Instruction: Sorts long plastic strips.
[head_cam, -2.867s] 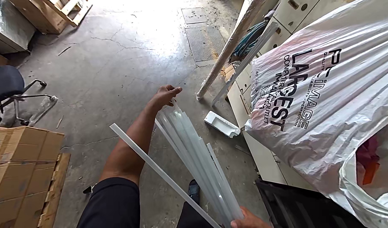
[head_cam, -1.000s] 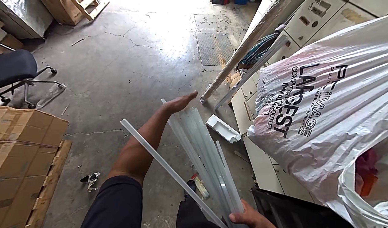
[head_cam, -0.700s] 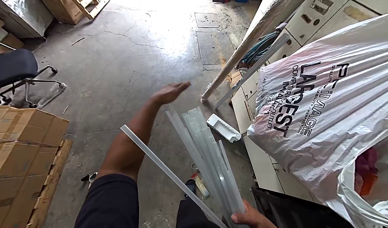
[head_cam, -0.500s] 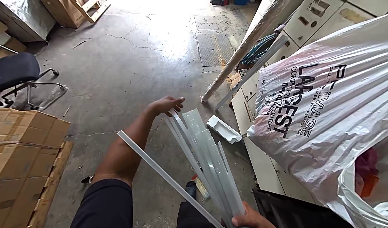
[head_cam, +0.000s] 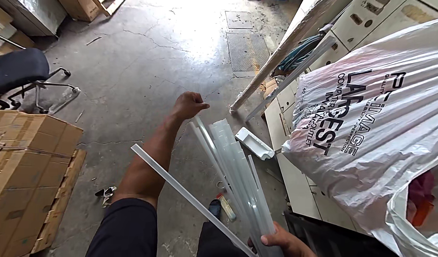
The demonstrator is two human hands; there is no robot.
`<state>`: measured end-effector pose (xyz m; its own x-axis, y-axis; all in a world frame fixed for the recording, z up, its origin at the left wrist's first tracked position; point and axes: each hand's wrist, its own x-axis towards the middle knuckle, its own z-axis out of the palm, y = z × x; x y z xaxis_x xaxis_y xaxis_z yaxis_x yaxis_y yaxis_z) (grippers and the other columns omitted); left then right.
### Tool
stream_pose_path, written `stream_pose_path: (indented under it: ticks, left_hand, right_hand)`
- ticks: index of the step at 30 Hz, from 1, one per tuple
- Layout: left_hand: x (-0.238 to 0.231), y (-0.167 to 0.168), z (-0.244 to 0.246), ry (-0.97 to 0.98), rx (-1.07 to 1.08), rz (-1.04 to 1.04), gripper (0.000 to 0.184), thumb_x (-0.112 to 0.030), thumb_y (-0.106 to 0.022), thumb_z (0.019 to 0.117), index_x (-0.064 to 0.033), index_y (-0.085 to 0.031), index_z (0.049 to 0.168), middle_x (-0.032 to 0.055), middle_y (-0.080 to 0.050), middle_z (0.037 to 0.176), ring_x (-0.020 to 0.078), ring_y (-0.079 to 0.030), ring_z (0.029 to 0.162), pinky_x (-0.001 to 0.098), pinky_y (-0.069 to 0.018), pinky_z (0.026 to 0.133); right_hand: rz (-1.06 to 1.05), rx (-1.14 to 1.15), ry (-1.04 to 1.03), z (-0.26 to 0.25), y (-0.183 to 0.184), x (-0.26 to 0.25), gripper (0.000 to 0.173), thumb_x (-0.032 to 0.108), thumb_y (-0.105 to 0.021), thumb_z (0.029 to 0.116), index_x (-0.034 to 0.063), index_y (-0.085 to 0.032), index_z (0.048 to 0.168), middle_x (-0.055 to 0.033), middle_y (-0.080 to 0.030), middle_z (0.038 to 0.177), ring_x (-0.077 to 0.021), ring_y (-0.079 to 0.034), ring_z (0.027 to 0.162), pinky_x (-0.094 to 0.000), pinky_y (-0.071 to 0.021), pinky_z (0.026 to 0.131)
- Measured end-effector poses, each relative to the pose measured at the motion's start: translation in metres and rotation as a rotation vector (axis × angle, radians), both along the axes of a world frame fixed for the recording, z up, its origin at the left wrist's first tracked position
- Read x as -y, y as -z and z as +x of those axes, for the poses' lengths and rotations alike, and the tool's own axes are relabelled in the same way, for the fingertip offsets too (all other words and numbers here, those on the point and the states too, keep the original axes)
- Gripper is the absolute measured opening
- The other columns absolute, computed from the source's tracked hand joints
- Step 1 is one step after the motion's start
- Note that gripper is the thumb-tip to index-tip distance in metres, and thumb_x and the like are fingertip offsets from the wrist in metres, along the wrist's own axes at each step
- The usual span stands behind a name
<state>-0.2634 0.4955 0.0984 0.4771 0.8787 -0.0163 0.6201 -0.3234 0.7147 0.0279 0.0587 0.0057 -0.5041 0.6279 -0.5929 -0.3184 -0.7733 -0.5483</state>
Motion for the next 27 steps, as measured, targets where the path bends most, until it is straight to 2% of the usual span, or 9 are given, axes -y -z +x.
stream_pose_path:
  ticks: [3,7,11,14,18,22,23,25,27]
  left_hand:
    - [0.019,0.010,0.018,0.066,-0.023,-0.075,0.033,-0.037,-0.076,0.0919,-0.0057,-0.070,0.081,0.0089,-0.063,0.072,0.0250,-0.061,0.070,0.0546,-0.0515,0.069]
    - [0.024,0.026,0.023,0.087,0.211,-0.235,0.032,-0.027,-0.078,0.0906,-0.0049,-0.063,0.072,0.0016,-0.055,0.061,0.0111,-0.050,0.055,0.0336,-0.0431,0.056]
    - [0.004,0.016,0.002,-0.029,0.316,-0.215,0.029,-0.021,-0.081,0.0873,-0.0076,-0.061,0.070,-0.0045,-0.050,0.056,0.0038,-0.040,0.048,0.0249,-0.0355,0.048]
    - [0.007,0.018,0.004,0.019,0.281,-0.204,0.028,-0.019,-0.082,0.0867,-0.0062,-0.063,0.070,-0.0030,-0.053,0.058,0.0049,-0.045,0.051,0.0259,-0.0387,0.052]
    - [0.026,0.024,0.021,0.092,0.245,-0.218,0.026,-0.017,-0.076,0.0920,-0.0037,-0.064,0.073,0.0021,-0.061,0.061,0.0085,-0.055,0.055,0.0290,-0.0473,0.056]
    - [0.035,0.029,0.028,0.129,0.226,-0.213,0.040,-0.029,-0.060,0.1040,-0.0048,-0.060,0.072,0.0022,-0.054,0.060,0.0107,-0.051,0.053,0.0306,-0.0438,0.054]
    - [0.036,0.028,0.027,0.142,0.228,-0.245,0.042,-0.032,-0.053,0.1072,-0.0052,-0.060,0.075,0.0024,-0.052,0.060,0.0116,-0.050,0.053,0.0309,-0.0435,0.054]
    - [0.040,0.021,0.021,0.185,0.181,-0.374,0.054,-0.041,-0.031,0.1121,-0.0041,-0.067,0.094,0.0042,-0.056,0.069,0.0137,-0.054,0.061,0.0325,-0.0474,0.059]
    - [0.044,0.014,0.009,0.220,0.101,-0.556,0.074,-0.056,-0.014,0.1090,-0.0036,-0.066,0.118,0.0107,-0.068,0.091,0.0184,-0.066,0.084,0.0406,-0.0553,0.079]
  right_hand:
    - [-0.008,-0.007,0.001,-0.003,0.004,-0.002,0.060,0.035,-0.087,0.0776,0.0041,-0.063,0.124,-0.0179,-0.076,0.104,-0.0313,-0.074,0.095,-0.0479,-0.0597,0.090]
    - [0.023,-0.038,0.015,-0.002,0.009,-0.001,0.057,0.033,-0.086,0.0786,0.0053,-0.064,0.123,-0.0172,-0.075,0.103,-0.0307,-0.074,0.094,-0.0480,-0.0599,0.089]
    - [0.040,-0.073,0.026,0.004,0.010,0.001,0.050,0.029,-0.087,0.0777,0.0099,-0.067,0.120,-0.0133,-0.076,0.100,-0.0253,-0.074,0.091,-0.0435,-0.0606,0.087]
    - [0.062,-0.085,-0.006,0.001,0.004,-0.002,0.048,0.028,-0.087,0.0785,0.0126,-0.069,0.120,-0.0104,-0.077,0.104,-0.0222,-0.074,0.095,-0.0420,-0.0600,0.090]
    - [0.084,-0.087,-0.032,-0.005,0.007,-0.008,0.052,0.031,-0.086,0.0799,0.0088,-0.067,0.123,-0.0138,-0.076,0.107,-0.0259,-0.074,0.098,-0.0445,-0.0590,0.093]
    - [0.079,-0.094,-0.027,-0.009,0.010,-0.005,0.053,0.027,-0.086,0.0801,0.0072,-0.065,0.125,-0.0157,-0.076,0.108,-0.0288,-0.074,0.098,-0.0470,-0.0587,0.093]
    - [0.082,-0.085,-0.028,-0.010,0.010,-0.004,0.052,0.027,-0.086,0.0797,0.0077,-0.065,0.124,-0.0150,-0.076,0.107,-0.0279,-0.074,0.097,-0.0463,-0.0590,0.092]
    - [0.080,-0.076,-0.032,-0.013,0.009,-0.002,0.049,0.026,-0.086,0.0786,0.0093,-0.067,0.121,-0.0130,-0.077,0.104,-0.0254,-0.074,0.095,-0.0438,-0.0598,0.090]
    - [0.071,-0.090,-0.039,-0.013,0.008,0.000,0.048,0.026,-0.085,0.0789,0.0105,-0.068,0.120,-0.0121,-0.077,0.103,-0.0239,-0.074,0.094,-0.0425,-0.0601,0.089]
